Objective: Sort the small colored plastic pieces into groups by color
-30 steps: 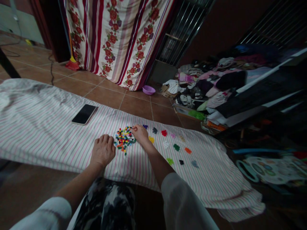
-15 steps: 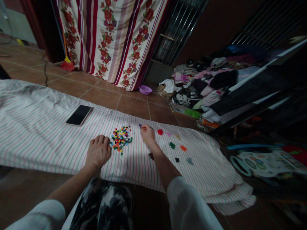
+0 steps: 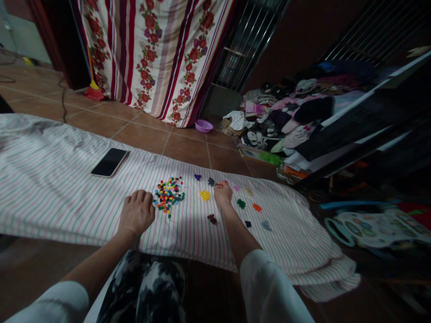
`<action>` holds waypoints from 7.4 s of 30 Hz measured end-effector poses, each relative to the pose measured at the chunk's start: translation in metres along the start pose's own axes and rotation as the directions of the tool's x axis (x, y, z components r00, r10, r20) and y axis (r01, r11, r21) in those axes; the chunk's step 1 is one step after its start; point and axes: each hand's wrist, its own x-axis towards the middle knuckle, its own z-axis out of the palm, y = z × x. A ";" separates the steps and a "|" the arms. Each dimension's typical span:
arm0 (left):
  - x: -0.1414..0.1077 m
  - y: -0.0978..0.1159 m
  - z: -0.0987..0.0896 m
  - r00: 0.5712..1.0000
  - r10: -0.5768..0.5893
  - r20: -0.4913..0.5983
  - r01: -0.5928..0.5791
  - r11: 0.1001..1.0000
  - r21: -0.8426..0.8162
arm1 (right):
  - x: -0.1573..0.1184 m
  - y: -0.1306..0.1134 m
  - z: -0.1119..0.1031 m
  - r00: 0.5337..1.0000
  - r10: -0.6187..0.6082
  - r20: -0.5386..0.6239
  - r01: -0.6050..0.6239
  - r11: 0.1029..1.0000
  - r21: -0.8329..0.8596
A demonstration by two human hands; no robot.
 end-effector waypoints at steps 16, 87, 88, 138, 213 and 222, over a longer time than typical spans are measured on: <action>0.000 0.001 -0.003 1.000 -0.010 0.001 0.010 0.999 -0.043 | 0.004 0.005 -0.005 0.995 0.030 0.091 -0.039 0.994 0.104; 0.001 0.001 -0.004 1.000 -0.012 0.009 0.012 1.000 -0.025 | -0.040 -0.094 0.028 0.873 -0.375 0.312 0.362 0.927 0.100; 0.001 0.001 -0.004 1.000 -0.011 0.008 0.011 1.000 -0.027 | -0.039 -0.092 0.024 0.881 -0.364 0.302 0.354 0.931 0.088; -0.005 0.004 -0.011 0.999 -0.024 0.038 0.023 0.999 0.034 | -0.032 0.107 -0.173 0.999 -0.019 0.029 0.020 1.000 -0.008; 0.060 0.045 0.051 0.989 0.140 0.042 -0.136 0.987 -0.082 | -0.084 0.134 -0.125 0.933 -0.216 -0.287 0.135 0.952 -0.276; 0.096 0.057 0.064 0.971 0.232 0.061 -0.222 0.964 -0.145 | -0.084 0.135 -0.125 0.936 -0.210 -0.282 0.122 0.946 -0.301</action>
